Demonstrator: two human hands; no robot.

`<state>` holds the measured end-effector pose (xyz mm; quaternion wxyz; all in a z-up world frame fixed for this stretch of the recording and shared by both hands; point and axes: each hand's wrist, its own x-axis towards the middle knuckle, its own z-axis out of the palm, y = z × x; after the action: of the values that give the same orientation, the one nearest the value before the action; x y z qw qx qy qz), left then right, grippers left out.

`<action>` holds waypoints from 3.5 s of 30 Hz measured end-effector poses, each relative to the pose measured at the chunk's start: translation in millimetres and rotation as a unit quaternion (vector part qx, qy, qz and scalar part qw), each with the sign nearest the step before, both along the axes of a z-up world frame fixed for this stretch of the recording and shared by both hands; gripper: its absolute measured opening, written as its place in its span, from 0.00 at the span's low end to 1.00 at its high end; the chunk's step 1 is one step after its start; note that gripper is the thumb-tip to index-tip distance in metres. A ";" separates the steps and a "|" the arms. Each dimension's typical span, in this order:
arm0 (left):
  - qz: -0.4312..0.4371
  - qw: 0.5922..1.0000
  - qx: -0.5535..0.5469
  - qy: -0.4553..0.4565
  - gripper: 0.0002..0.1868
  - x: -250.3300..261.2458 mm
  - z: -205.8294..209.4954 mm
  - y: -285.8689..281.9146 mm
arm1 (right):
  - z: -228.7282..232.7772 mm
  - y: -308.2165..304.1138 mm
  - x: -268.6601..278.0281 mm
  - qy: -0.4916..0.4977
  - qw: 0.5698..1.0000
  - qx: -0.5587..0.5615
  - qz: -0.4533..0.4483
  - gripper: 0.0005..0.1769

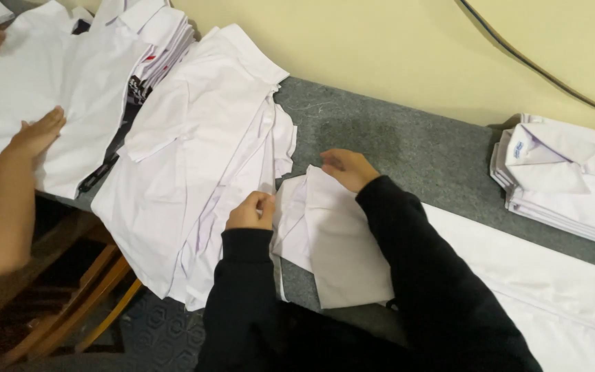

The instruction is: A person is smoothing and folding a white shirt on a workbench in a garment factory.

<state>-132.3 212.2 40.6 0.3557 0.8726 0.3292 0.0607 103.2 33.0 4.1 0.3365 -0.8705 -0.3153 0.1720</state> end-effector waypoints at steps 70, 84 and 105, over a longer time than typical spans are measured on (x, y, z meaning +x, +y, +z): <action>-0.019 0.996 0.069 0.049 0.21 126.6 -63.1 -29.8 | -11.9 37.2 -1.7 0.018 0.999 -0.023 -0.030 0.18; 0.008 0.996 0.079 0.033 0.16 130.1 -70.0 -32.7 | -25.0 41.5 0.4 -0.008 0.997 -0.034 -0.066 0.17; -0.012 0.993 0.113 0.032 0.31 127.8 -58.2 -19.1 | 43.5 -31.0 9.4 0.024 0.985 -0.171 -0.002 0.15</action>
<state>-4.4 193.0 -17.7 0.2446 0.9126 0.3212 0.0653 112.7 2.0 47.7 0.1910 -0.9114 -0.2710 0.2436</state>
